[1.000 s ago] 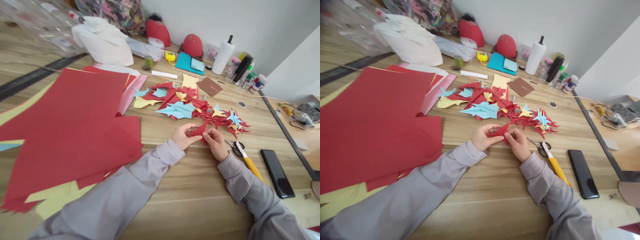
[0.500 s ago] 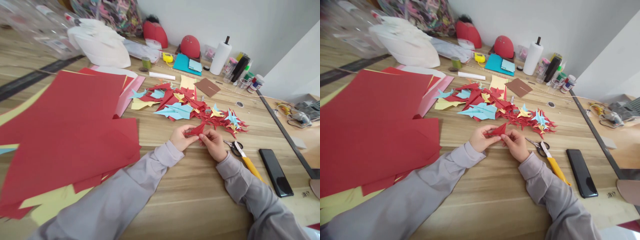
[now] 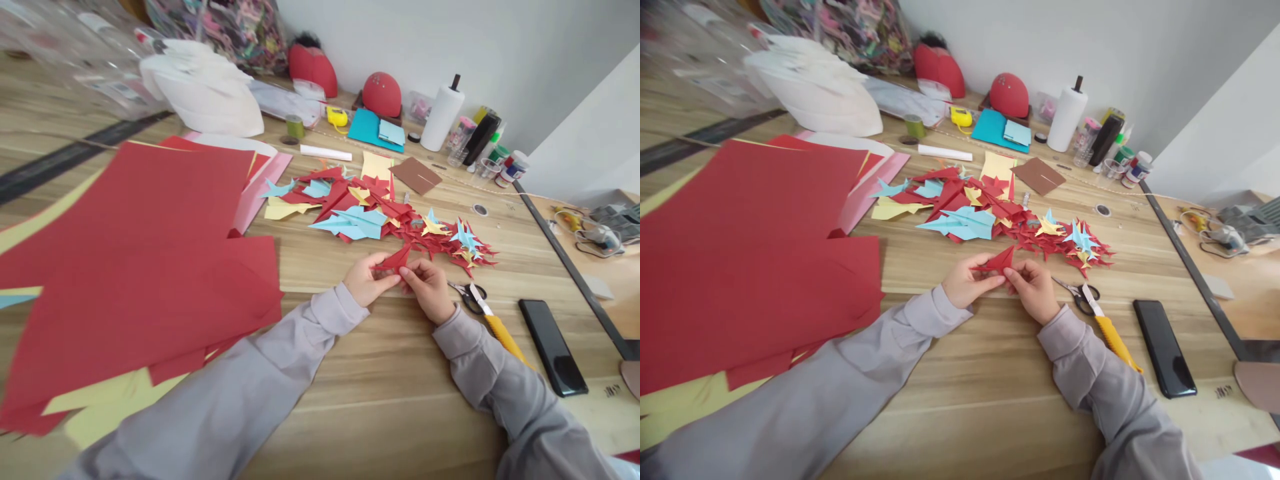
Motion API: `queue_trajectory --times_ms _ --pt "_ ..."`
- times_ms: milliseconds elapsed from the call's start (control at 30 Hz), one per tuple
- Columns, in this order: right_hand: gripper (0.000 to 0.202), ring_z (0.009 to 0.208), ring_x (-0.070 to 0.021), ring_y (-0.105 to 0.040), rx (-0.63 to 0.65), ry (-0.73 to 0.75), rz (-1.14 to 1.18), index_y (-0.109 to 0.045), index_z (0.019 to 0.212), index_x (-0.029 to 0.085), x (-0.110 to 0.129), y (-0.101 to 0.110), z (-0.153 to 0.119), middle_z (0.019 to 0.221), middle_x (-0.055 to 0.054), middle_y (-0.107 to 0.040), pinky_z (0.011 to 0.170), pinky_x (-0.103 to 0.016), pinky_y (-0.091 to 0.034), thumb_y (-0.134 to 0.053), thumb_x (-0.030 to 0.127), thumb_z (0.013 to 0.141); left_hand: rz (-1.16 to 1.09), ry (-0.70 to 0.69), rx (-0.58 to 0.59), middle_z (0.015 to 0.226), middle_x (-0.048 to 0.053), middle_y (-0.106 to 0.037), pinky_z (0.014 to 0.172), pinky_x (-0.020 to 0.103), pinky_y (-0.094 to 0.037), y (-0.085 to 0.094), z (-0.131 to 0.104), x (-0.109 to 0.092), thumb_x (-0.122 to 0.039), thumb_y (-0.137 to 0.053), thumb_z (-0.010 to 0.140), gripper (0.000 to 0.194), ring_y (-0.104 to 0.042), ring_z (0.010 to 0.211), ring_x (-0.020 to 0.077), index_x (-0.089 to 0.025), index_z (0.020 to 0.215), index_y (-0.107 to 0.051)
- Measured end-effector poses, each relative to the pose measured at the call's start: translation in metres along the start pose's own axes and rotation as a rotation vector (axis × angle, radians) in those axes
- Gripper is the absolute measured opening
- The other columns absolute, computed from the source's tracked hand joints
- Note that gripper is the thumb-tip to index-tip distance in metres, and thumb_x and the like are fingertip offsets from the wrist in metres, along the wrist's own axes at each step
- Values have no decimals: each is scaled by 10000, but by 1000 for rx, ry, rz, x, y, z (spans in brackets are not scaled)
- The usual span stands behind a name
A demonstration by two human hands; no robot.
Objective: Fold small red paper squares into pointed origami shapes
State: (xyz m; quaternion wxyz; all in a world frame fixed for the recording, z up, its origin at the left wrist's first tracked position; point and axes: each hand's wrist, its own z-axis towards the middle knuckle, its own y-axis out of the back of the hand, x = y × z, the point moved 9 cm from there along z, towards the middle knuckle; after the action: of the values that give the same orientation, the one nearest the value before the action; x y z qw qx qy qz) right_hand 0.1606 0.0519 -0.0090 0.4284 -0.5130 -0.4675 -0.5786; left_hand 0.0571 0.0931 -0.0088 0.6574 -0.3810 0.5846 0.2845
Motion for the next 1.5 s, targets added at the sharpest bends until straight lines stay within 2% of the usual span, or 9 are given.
queue_trajectory --times_ms 133,367,567,733,833,933,1067,1233,1500 --pt "286 427 -95 -504 2 -12 11 -560 683 174 -3 2 1 510 28 -570 438 -230 -441 -653 444 688 35 -38 -51 849 58 -687 747 306 -504 4 0 -2 -281 -691 594 302 -628 800 189 -135 851 -630" --pt "259 466 -107 -539 18 -26 38 -589 754 181 0 -1 -1 555 23 -606 473 -243 -459 -678 410 670 -135 104 -90 658 18 -664 542 273 -501 11 3 9 -237 -725 538 356 -569 485 113 -110 848 -605" --pt "215 453 -103 -536 -21 -45 97 -599 728 172 -5 4 0 546 20 -614 460 -235 -438 -688 359 666 -172 104 -56 636 20 -640 535 257 -494 7 6 14 -287 -677 625 391 -589 526 128 -99 953 -575" --pt "182 423 -80 -519 -104 -87 215 -603 713 159 -12 13 3 547 23 -614 426 -202 -396 -700 300 651 -97 -74 -98 1063 104 -595 564 252 -516 12 4 3 -328 -608 719 584 -612 729 152 -196 1258 -427" --pt "173 415 -74 -513 -152 -105 275 -600 715 158 -13 17 3 558 25 -617 407 -191 -378 -700 282 647 62 -212 -62 1242 106 -479 674 276 -529 8 -1 -9 -325 -576 751 456 -575 934 190 -223 1193 -528" --pt "164 420 -75 -515 -121 -104 270 -606 716 155 -13 15 3 553 20 -621 416 -192 -387 -694 278 654 243 -291 -17 1176 107 -522 793 308 -502 2 -4 -15 -300 -570 757 299 -535 1032 217 -182 1018 -656" --pt "165 427 -83 -514 -61 -78 187 -612 711 157 -10 10 2 539 18 -618 434 -208 -411 -691 293 660 289 -299 -22 934 81 -632 808 309 -488 2 -2 -14 -254 -575 755 226 -579 918 189 -168 927 -693" --pt "197 476 -110 -552 -12 -15 94 -606 790 172 -2 3 -1 582 16 -632 482 -243 -455 -684 307 669 130 -157 -98 841 62 -657 647 268 -518 14 5 -2 -235 -619 693 182 -604 714 150 -152 828 -709" --pt "227 526 -117 -588 3 3 116 -597 895 169 -5 3 -1 653 -4 -668 509 -243 -461 -652 286 708 -52 45 -181 700 37 -693 622 297 -541 18 5 7 -176 -684 571 185 -625 588 147 -134 750 -701"
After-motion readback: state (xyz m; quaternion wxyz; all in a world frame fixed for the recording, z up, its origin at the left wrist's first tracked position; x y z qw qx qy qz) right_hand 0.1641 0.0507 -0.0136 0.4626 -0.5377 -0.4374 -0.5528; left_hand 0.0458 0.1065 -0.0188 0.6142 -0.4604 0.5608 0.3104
